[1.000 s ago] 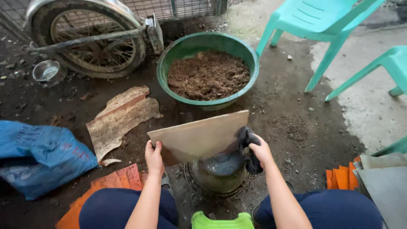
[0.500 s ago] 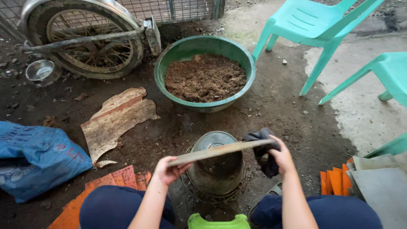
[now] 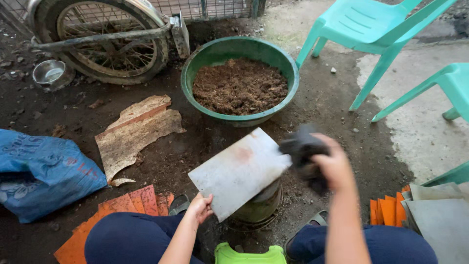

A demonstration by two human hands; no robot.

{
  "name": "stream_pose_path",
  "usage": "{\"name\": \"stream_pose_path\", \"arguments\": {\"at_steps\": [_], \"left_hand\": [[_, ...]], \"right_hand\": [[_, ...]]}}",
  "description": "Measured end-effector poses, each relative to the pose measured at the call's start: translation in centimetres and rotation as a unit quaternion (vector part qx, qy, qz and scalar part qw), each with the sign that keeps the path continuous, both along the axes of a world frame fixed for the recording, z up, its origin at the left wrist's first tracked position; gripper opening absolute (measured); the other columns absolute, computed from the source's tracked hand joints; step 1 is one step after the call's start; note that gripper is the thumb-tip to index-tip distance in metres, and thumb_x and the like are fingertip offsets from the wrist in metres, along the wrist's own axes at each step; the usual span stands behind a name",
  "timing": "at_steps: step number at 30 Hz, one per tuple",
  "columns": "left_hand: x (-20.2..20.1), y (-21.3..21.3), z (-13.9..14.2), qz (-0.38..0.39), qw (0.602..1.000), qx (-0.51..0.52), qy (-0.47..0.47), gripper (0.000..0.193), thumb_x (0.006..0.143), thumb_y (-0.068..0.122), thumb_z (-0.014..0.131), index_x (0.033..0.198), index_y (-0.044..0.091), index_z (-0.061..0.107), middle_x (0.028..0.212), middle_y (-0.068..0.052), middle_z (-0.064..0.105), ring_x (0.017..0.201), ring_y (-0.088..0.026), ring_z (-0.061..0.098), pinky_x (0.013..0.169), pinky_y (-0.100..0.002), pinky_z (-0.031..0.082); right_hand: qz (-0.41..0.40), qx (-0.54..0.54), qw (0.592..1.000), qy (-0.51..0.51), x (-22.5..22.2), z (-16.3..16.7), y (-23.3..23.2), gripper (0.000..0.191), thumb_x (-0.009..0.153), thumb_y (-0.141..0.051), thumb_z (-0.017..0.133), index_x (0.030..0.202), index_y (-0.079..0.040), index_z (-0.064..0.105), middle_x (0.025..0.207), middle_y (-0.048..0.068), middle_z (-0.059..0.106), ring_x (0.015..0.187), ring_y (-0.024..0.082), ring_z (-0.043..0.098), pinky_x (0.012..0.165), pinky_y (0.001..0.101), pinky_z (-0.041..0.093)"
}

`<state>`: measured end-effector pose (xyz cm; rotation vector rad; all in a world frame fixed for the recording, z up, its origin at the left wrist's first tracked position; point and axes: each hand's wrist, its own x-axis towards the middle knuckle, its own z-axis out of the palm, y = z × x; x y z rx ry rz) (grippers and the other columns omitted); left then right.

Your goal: The person sits on a low stool and wipes multiple rectangular metal sheets with a dark cloth. They handle each sheet one at a time, wiping both sides, then place the cleaned sheets into a stack on the ground.

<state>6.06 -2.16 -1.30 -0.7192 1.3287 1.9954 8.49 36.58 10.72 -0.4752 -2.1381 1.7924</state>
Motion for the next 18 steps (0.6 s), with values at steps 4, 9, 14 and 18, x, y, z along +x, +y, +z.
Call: {"name": "stream_pose_path", "arguments": {"at_steps": [4,9,14,18], "left_hand": [[0.6,1.1,-1.7,0.047,0.967,-0.215,0.130,0.031,0.108,0.028,0.049,0.130,0.008,0.059,0.124,-0.020,0.069,0.113,-0.039,0.065,0.095,-0.052,0.051],[1.8,2.4,-3.2,0.023,0.845,-0.514,0.143,0.046,0.104,0.042,0.050,0.111,0.003,0.073,0.111,-0.026,0.073,0.106,-0.041,0.068,0.093,-0.051,0.051],[1.5,2.3,-3.3,-0.010,0.815,-0.558,0.156,0.032,0.096,0.029,0.054,0.106,0.004,0.071,0.106,-0.026,0.074,0.100,-0.045,0.071,0.086,-0.055,0.053],[1.0,2.5,-3.4,-0.007,0.792,-0.584,0.176,0.031,0.106,0.031,0.044,0.119,0.008,0.059,0.103,-0.030,0.071,0.100,-0.052,0.065,0.084,-0.060,0.049]], "right_hand": [[0.241,0.138,0.960,-0.027,-2.9,-1.1,-14.1,0.055,0.056,-0.002,0.064,0.110,-0.008,0.074,0.114,0.012,0.074,0.114,0.026,0.066,0.104,0.0365,0.048],[0.176,0.374,0.910,-0.019,-1.0,-9.1,-27.9,0.058,0.062,-0.017,0.081,0.119,-0.028,0.074,0.152,0.020,0.036,0.143,0.055,0.025,0.103,0.0783,0.021],[0.150,0.432,0.886,0.075,-0.5,-14.0,-27.0,0.068,0.061,-0.018,0.081,0.125,-0.037,0.074,0.157,0.023,0.037,0.137,0.052,0.034,0.099,0.0761,0.029],[0.080,0.425,0.898,0.083,-0.9,-15.2,-20.9,0.063,0.063,-0.013,0.077,0.121,-0.035,0.073,0.151,0.027,0.048,0.125,0.048,0.052,0.100,0.0602,0.044]]}}
